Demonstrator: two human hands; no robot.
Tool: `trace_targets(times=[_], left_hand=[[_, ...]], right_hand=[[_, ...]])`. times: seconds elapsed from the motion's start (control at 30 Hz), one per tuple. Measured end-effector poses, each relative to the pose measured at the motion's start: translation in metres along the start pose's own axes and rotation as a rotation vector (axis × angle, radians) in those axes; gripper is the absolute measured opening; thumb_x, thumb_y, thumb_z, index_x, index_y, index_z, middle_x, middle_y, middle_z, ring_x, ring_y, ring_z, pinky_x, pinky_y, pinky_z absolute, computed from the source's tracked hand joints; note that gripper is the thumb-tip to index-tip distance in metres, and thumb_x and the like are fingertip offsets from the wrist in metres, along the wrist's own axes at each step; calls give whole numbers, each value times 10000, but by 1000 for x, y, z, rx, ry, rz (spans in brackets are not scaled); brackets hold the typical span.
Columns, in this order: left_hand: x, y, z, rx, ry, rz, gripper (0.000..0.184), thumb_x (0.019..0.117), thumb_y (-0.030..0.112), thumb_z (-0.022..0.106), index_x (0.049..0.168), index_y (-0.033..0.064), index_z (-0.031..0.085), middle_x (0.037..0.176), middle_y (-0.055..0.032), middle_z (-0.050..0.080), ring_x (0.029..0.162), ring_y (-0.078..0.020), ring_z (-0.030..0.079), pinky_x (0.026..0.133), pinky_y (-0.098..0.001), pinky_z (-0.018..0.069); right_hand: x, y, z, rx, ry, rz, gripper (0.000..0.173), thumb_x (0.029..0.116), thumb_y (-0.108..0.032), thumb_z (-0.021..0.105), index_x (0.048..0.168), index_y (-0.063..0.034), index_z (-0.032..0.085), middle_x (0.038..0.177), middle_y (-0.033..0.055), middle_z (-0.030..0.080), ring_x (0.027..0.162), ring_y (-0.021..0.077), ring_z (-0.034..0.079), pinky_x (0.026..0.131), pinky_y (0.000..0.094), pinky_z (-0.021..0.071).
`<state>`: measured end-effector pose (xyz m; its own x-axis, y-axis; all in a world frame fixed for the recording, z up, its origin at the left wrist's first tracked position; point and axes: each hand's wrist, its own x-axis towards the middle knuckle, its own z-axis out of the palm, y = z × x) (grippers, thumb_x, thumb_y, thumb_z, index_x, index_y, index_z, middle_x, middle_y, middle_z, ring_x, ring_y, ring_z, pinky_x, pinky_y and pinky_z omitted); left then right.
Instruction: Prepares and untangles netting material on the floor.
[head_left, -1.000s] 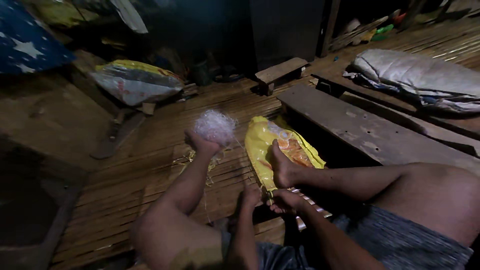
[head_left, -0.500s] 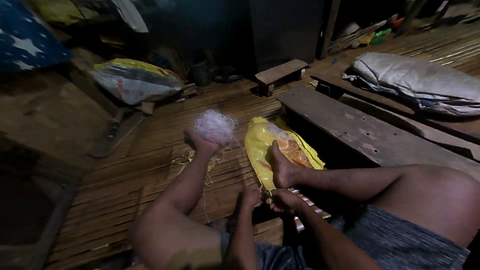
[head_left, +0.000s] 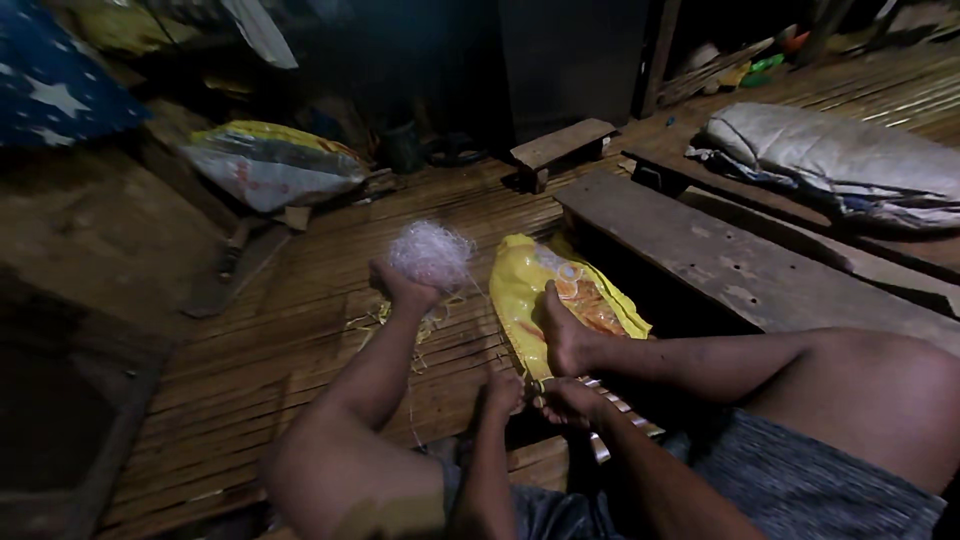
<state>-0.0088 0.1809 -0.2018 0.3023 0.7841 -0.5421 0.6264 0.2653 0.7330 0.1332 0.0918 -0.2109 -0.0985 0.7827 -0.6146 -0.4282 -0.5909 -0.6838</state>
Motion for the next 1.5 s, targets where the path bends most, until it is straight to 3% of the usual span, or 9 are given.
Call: trace_targets(times=[0.13, 0.37, 0.57, 0.7, 0.9, 1.23, 1.5], left_hand=[[0, -1, 0, -14, -2, -8, 230, 1052, 151, 546, 1156, -23, 654, 837, -55, 637, 653, -108, 592, 638, -279, 524], [1, -1, 0, 30, -14, -8, 229, 1056, 164, 546, 1150, -12, 659, 830, -52, 632, 643, -109, 588, 629, -282, 525], [2, -2, 0, 42, -18, 0, 232, 1062, 178, 537, 1122, -9, 662, 810, -41, 629, 624, -100, 580, 615, -271, 518], [0, 0, 0, 27, -9, 1, 243, 1056, 162, 544, 1154, -30, 656, 821, -56, 635, 633, -108, 580, 624, -280, 517], [-4, 3, 0, -15, -6, -18, 218, 1050, 132, 546, 1135, -38, 652, 797, -46, 613, 610, -92, 566, 596, -252, 508], [-3, 4, -1, -3, -15, -23, 225, 1057, 153, 547, 1145, -25, 651, 799, -40, 616, 598, -84, 563, 579, -243, 501], [-4, 4, -1, -20, -9, -33, 206, 1057, 146, 543, 1111, -23, 650, 767, -29, 599, 587, -80, 559, 571, -237, 501]], right_hand=[[2, -2, 4, 69, 5, 49, 326, 1110, -325, 391, 1212, -87, 589, 887, 42, 656, 658, 120, 611, 610, 259, 526], [3, 1, 3, 93, -52, 27, 248, 1119, -229, 386, 1244, -76, 536, 978, 56, 662, 767, 129, 656, 706, 277, 564], [6, 5, 0, 120, -87, 19, 190, 1106, -188, 440, 1216, -74, 544, 959, 48, 658, 774, 127, 664, 717, 274, 578], [3, 4, 1, 78, -78, 9, 221, 1110, -186, 422, 1263, -69, 530, 966, 45, 639, 772, 124, 650, 728, 279, 571], [4, 0, 2, 60, -50, 17, 263, 1119, -248, 379, 1248, -85, 540, 915, 38, 614, 702, 121, 608, 666, 271, 541], [7, 5, -4, 84, -68, -5, 178, 1108, -198, 419, 1202, -97, 530, 890, 21, 599, 680, 105, 598, 644, 259, 543], [4, 5, -3, 153, -71, 73, 312, 1117, -339, 341, 1178, -118, 553, 835, 20, 608, 621, 108, 574, 603, 252, 512]])
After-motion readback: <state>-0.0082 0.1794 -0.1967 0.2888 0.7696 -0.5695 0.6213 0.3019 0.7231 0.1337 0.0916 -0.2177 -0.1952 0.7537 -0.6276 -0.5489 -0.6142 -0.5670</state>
